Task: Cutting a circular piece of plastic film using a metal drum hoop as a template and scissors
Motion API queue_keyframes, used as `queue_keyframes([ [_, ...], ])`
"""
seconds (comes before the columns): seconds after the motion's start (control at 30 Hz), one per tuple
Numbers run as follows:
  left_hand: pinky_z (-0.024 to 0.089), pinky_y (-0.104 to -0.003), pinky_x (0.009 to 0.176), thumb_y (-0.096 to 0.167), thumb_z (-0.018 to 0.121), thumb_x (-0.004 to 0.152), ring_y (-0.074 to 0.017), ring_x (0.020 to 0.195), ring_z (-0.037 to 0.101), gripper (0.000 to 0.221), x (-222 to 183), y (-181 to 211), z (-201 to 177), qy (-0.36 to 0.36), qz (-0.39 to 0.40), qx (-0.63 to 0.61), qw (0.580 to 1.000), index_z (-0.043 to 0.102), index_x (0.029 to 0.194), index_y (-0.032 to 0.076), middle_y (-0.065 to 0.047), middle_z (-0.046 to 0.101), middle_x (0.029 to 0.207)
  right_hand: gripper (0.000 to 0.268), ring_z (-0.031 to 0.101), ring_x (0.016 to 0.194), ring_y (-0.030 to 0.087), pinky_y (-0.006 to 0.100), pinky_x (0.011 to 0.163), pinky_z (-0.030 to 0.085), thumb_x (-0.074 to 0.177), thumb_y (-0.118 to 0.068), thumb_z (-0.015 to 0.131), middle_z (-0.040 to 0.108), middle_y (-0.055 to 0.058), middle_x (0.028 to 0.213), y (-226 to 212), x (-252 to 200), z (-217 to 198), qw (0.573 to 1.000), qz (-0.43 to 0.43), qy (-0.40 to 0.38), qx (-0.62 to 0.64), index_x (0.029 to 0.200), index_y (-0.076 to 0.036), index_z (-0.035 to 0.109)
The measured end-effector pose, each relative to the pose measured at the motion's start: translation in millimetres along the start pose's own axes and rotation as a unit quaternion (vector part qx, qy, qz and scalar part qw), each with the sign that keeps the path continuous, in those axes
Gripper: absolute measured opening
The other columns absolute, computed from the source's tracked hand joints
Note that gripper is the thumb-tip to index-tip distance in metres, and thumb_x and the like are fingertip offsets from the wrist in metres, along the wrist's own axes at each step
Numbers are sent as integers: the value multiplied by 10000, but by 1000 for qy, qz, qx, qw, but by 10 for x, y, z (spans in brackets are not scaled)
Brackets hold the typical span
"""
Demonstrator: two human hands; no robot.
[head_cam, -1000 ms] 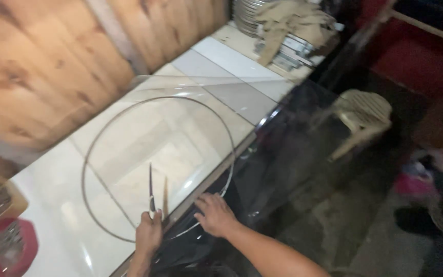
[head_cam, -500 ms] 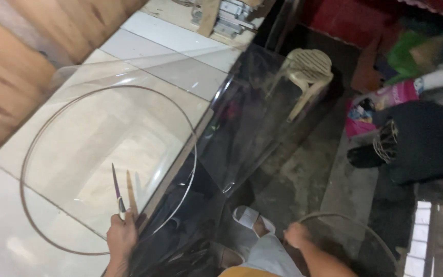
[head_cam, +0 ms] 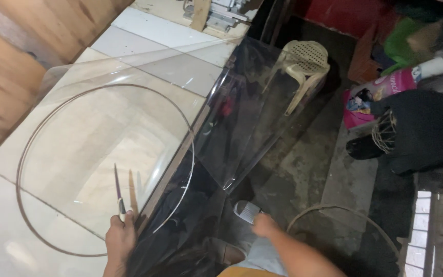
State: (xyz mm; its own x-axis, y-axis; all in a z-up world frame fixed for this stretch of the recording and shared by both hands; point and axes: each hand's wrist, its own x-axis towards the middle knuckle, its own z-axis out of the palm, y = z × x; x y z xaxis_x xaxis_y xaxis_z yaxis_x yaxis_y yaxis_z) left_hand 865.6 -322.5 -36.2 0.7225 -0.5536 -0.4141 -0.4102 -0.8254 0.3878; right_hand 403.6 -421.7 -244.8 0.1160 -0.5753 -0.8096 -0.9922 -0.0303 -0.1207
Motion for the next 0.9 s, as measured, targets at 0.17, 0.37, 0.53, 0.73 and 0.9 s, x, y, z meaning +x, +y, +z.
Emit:
queue_keyframes([
  [0.17,433,-622,967,531,393,1048,-626,1159,579,589,-46,0,-10,-28,28,-5,999,542,1193,-20,-416,671,1169,696,563,1329,318,347,1121,444,930,-373,623,618,112,1417,-1238,-242,-727,987,-150,-3,55,1580,-277,394],
  [0.37,448,-540,909,547,415,1037,-565,1078,620,582,-128,116,-174,-54,-19,-28,998,541,1032,-21,-366,723,1016,880,489,1389,404,410,1147,407,953,-249,568,495,172,1537,-2203,-599,-1702,987,-127,-42,93,1678,-325,73],
  [0.53,444,-527,876,569,418,1024,-549,1029,628,583,-52,18,-164,-56,-4,-27,998,519,966,-3,-334,719,911,1032,408,1487,347,362,1232,313,929,-369,666,362,154,1638,-2203,-195,-1618,979,-73,-39,184,1671,-331,-50],
  [0.73,450,-553,921,586,426,1020,-570,1135,602,598,116,-179,-3,-45,-4,-3,999,546,1029,0,-384,710,1042,1132,550,1369,388,435,1077,481,937,-479,641,421,135,1606,-1690,-648,-1385,951,6,21,309,1636,-282,-227],
  [0.9,451,-546,917,614,400,1018,-566,1097,613,620,64,-133,-33,-52,-13,12,998,539,1032,9,-365,724,993,1049,477,1415,415,479,1094,490,912,-314,756,-248,146,1723,-1060,-802,-1367,955,-26,138,260,1653,-342,14],
])
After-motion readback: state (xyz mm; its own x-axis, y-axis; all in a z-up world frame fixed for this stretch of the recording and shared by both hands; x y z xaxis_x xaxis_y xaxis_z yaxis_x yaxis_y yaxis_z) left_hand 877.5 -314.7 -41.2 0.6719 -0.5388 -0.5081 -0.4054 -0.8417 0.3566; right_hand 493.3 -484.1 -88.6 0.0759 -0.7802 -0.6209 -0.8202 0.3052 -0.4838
